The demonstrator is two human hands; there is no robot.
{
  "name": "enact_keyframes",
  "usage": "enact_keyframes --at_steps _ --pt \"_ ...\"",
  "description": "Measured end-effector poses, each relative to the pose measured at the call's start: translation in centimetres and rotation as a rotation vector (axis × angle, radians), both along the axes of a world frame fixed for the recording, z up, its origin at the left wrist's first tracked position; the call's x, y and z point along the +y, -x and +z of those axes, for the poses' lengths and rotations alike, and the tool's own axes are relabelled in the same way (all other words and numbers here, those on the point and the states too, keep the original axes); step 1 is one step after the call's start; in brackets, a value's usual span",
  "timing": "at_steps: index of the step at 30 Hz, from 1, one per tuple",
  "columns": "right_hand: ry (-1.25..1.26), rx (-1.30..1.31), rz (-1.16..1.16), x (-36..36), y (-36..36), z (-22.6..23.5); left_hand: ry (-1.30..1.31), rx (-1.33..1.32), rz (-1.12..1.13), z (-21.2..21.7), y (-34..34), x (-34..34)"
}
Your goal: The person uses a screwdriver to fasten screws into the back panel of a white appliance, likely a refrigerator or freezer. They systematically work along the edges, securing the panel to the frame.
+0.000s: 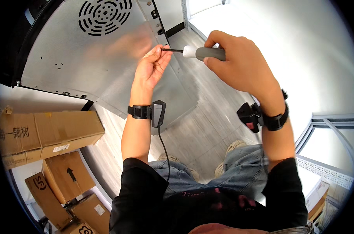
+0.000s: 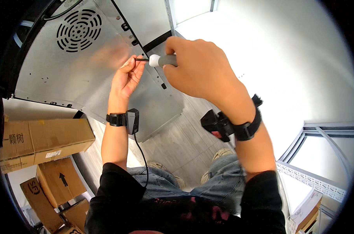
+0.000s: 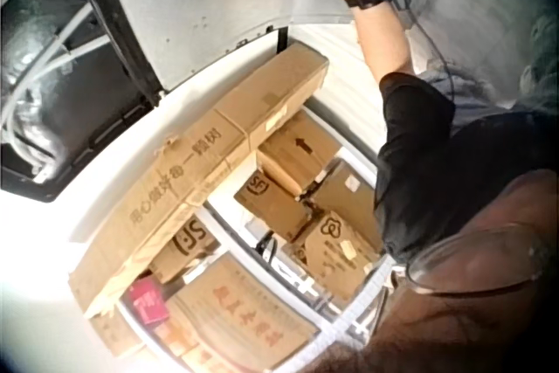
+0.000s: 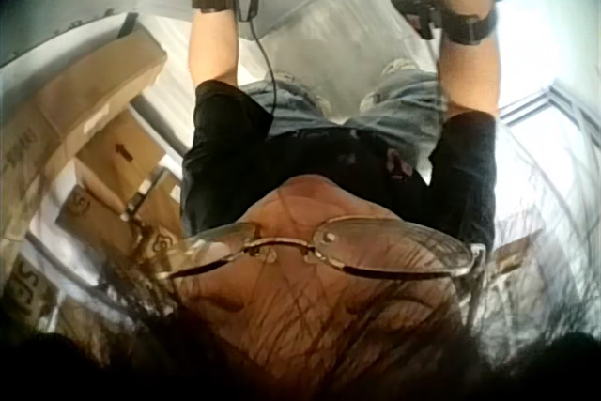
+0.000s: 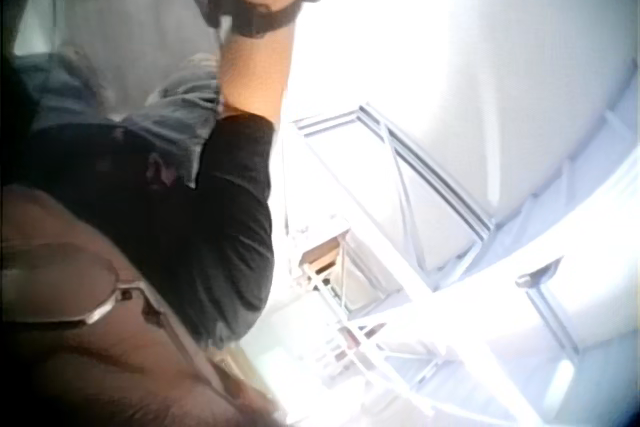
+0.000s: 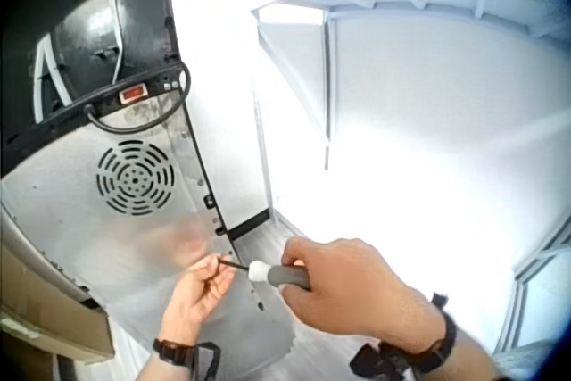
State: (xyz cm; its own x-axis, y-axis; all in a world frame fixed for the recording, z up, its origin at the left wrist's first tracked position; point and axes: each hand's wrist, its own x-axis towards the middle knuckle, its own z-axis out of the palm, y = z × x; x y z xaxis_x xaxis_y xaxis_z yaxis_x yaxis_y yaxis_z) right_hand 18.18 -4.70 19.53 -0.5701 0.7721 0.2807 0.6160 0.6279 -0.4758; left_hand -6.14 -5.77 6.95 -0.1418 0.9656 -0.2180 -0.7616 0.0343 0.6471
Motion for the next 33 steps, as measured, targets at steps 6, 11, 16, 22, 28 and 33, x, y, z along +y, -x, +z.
enact_keyframes --at_steps 6,11,16,22,28,33 --pt "0.331 0.365 -0.321 -3.7 -1.1 -6.4 0.048 -0.006 -0.063 -2.6 -2.4 1.1" --pt "0.564 0.808 -0.333 -5.6 -0.1 -13.5 0.117 0.024 -0.003 -2.5 -3.2 1.4" --pt "0.491 0.971 -0.289 -7.0 3.1 -16.7 0.134 0.024 0.107 -2.6 -2.7 1.7" --pt "0.448 0.9 -0.32 -7.0 4.1 -16.7 0.111 0.019 0.134 -2.9 -2.5 2.4" --pt "0.41 0.836 -0.31 -6.5 3.7 -15.9 0.138 -0.036 0.209 -2.9 -2.7 2.8" --pt "0.376 0.806 -0.323 -6.5 4.0 -15.7 0.133 -0.022 0.219 -3.1 -2.8 3.0"
